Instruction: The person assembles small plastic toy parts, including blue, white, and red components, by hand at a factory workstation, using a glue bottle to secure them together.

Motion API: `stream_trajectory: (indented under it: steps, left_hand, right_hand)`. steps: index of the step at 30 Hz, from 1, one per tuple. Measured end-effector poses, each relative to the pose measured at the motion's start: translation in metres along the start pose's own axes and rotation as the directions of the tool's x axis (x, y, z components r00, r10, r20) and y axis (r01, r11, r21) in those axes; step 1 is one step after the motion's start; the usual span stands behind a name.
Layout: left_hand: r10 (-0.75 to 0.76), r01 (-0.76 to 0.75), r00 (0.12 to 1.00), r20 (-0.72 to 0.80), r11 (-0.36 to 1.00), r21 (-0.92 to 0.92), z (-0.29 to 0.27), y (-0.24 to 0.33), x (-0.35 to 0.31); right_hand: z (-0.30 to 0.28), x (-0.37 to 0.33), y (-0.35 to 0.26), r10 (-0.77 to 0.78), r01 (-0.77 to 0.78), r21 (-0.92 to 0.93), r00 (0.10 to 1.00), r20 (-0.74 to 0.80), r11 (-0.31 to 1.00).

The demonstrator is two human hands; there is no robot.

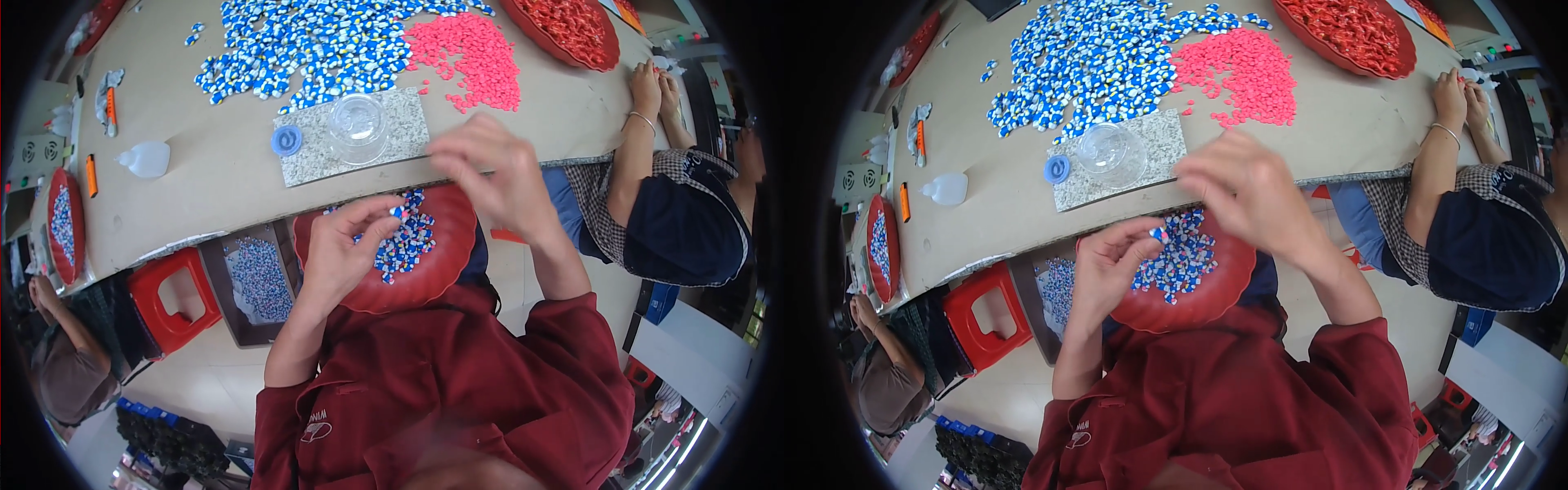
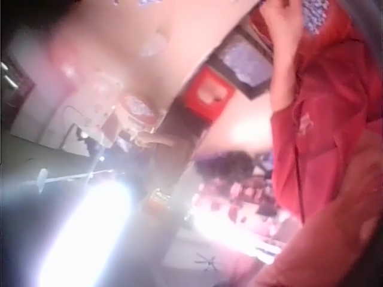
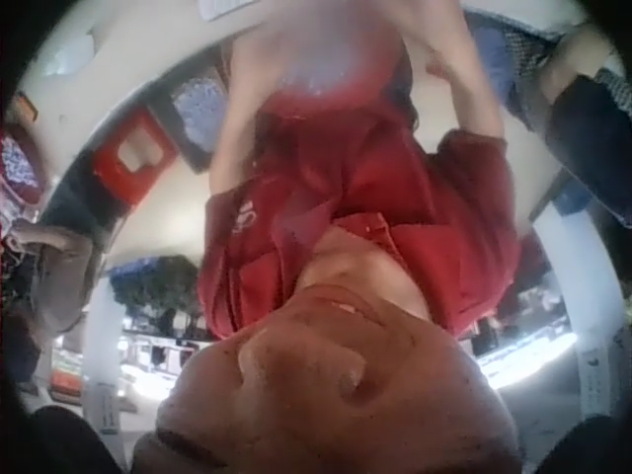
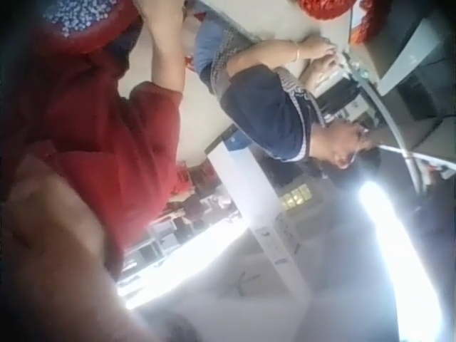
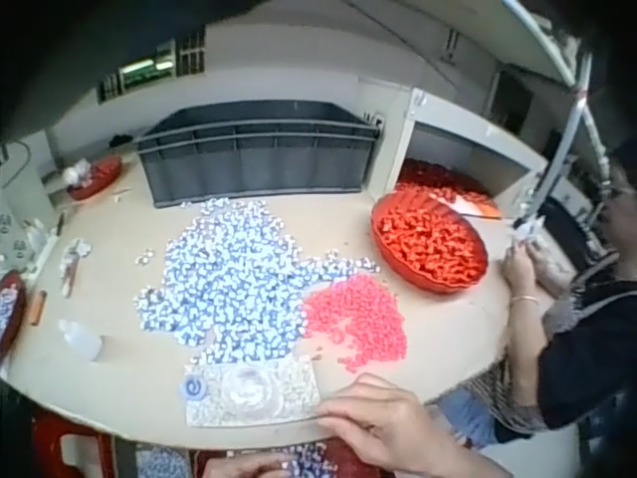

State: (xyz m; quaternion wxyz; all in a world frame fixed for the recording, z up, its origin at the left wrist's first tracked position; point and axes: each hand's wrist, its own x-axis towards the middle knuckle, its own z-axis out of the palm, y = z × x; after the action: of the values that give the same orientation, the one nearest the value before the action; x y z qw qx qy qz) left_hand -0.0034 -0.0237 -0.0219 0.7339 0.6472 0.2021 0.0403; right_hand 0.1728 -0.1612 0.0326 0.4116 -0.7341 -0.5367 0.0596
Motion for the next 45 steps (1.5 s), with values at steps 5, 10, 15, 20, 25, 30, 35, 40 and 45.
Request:
stream_trajectory:
  steps: [5,10,15,20,25,30,35,40,45]
  left_hand:
    - [-0.091,0.045,0.993,0.079,0.887,0.460,-0.004,-0.002,-0.006]
    - [-0.149,0.132,0.986,0.068,0.969,0.210,-0.029,0.034,-0.010]
    - [0.281,0.024,0.828,-0.484,0.846,0.532,-0.078,0.064,0.032]
    - [0.527,-0.072,0.754,-0.392,0.660,0.748,-0.102,0.059,0.085]
    - [0.553,-0.110,0.784,-0.281,0.570,0.814,-0.100,0.052,0.100]
    - [0.573,-0.100,0.778,-0.259,0.520,0.848,-0.101,0.047,0.104]
    - [0.567,-0.112,0.787,-0.242,0.518,0.848,-0.101,0.047,0.102]
    - [0.552,-0.140,0.805,-0.218,0.533,0.834,-0.100,0.052,0.099]
    - [0.440,-0.086,0.850,-0.291,0.659,0.747,-0.106,0.054,0.092]
  right_hand:
    - [0.000,0.025,0.038,0.099,-0.129,-0.286,0.988,-0.116,0.949]
    - [0.008,0.037,0.049,0.085,-0.124,-0.373,0.989,-0.119,0.919]
    - [0.008,0.038,0.041,0.081,-0.108,-0.380,0.993,-0.087,0.919]
    - [0.008,0.027,0.045,0.021,-0.027,-0.476,1.000,-0.018,0.879]
    - [0.018,0.035,0.040,-0.101,0.105,-0.618,0.994,0.042,0.779]
    - [0.017,0.032,0.049,-0.080,0.081,-0.570,0.996,0.027,0.818]
    - [0.013,0.033,0.049,-0.067,0.080,-0.542,0.997,0.043,0.837]
    - [0.003,0.020,0.030,0.012,-0.051,-0.373,0.994,-0.105,0.927]
    - [-0.006,0.006,0.009,0.222,-0.231,-0.118,0.971,-0.088,0.966]
